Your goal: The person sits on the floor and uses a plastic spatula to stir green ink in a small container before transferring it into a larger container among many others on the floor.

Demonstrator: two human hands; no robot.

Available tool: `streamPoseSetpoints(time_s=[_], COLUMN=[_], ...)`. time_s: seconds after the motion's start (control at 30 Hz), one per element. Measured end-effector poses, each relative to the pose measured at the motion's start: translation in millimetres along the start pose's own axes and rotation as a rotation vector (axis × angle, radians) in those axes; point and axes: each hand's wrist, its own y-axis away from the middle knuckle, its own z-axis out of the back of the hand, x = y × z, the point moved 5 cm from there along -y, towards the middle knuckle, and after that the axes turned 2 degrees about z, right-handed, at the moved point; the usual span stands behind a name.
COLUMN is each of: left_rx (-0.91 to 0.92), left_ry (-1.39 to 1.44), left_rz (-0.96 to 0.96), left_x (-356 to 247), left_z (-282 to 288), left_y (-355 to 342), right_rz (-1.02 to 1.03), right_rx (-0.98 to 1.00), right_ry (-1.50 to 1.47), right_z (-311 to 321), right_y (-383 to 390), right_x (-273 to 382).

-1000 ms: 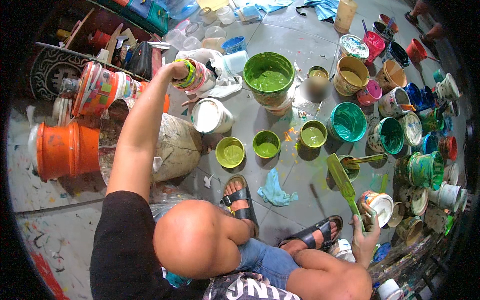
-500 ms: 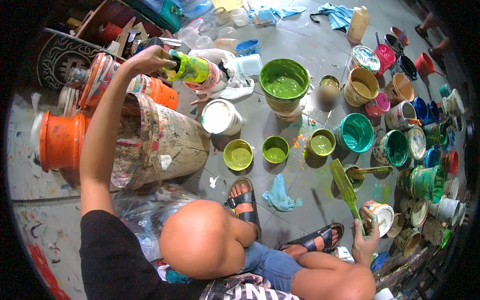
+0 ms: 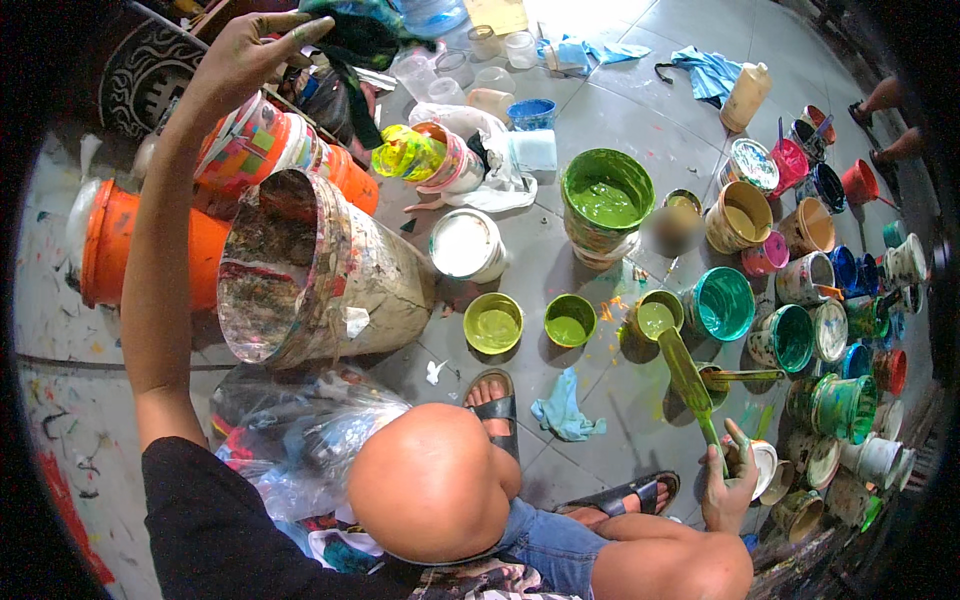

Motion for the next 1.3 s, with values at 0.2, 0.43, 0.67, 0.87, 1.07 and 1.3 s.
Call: streamPoseSetpoints(time_s=[0.2, 0.43, 0.67, 0.87, 1.07, 1.3], left_rx=[0.153, -0.024, -0.251, -0.044, -0.342, -0.185], left_ry=[-0.179, -0.176, -0.379, -0.473, -0.214, 0.876], left_rz=[0.085, 0.152, 0.392, 0.613, 0.243, 0.785], left_x=[-20.6, -12.4, 48.2, 63.0, -4.4, 18.4], left_z=[-38.3, -0.2, 107.8, 63.4, -29.0, -307.2], left_y=[22.0, 63.7, 154.8, 174.9, 149.6, 147.8], right_rz=[0.061, 0.11, 0.137, 0.119, 0.113, 0.118], right_rx=[0.028, -0.101, -0.084, 0.04, 0.003, 0.019], right_ry=[0.022, 0.078, 0.06, -0.033, -0.007, -0.03], right_z=[4.6, 16.6, 14.3, -8.9, 0.7, 2.4], right_y=[2.2, 12.0, 0.0, -11.4, -8.9, 7.0], right_x=[-10.7, -20.6, -33.1, -17.5, -13.2, -41.5])
